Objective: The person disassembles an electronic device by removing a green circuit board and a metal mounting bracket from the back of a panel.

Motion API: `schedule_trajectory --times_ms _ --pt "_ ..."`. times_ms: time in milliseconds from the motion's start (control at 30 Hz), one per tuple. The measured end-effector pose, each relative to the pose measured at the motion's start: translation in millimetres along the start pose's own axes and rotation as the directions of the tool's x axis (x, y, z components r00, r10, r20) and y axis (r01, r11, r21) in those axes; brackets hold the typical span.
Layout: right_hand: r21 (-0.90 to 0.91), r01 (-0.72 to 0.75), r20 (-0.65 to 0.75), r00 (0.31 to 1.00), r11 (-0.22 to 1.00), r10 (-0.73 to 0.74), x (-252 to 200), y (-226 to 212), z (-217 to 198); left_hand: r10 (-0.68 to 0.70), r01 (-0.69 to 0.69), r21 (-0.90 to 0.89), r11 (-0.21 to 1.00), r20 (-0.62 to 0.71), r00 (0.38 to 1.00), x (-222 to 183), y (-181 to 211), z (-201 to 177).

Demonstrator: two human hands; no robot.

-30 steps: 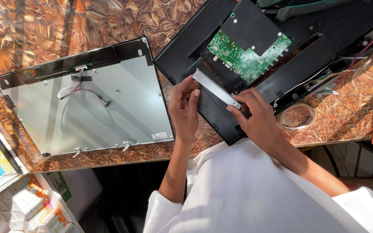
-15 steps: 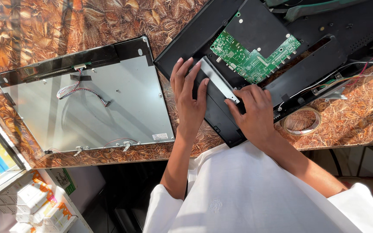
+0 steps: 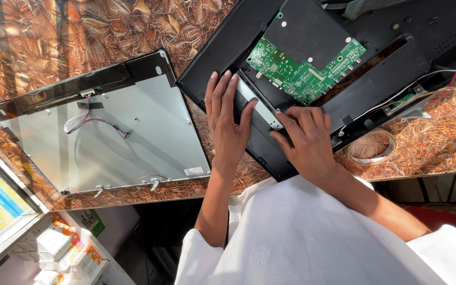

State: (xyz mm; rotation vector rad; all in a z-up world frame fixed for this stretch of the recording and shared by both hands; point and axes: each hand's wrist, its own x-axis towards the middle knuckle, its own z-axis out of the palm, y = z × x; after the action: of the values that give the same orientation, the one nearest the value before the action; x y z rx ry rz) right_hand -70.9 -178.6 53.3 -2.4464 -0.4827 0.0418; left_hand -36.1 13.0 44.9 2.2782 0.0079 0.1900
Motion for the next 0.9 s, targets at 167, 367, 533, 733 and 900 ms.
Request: schedule_trajectory --times_ms 167,367,533,733,900 --pt "0.020 -0.006 -0.029 1.000 1.000 0.006 0 0 -10 -0.002 0.002 -0.015 1.000 -0.034 0.999 1 -2 3" --pt "-0.027 -0.080 -0.034 0.996 0.996 0.079 -2 -1 -6 -0.013 0.013 -0.019 1.000 -0.039 0.999 -1 -5 3" --pt "0.042 -0.084 -0.079 0.993 0.996 0.087 -1 4 -10 -0.020 0.018 -0.030 0.999 -0.057 0.998 2 0 2" --pt "0.101 -0.081 -0.108 0.990 0.992 0.092 -23 30 -10 -0.005 0.005 -0.007 1.000 -0.079 0.997 1 -5 3" --pt "0.111 -0.075 -0.114 0.990 0.991 0.087 -26 28 -13 0.009 -0.009 0.023 1.000 -0.022 1.000 4 0 -3"
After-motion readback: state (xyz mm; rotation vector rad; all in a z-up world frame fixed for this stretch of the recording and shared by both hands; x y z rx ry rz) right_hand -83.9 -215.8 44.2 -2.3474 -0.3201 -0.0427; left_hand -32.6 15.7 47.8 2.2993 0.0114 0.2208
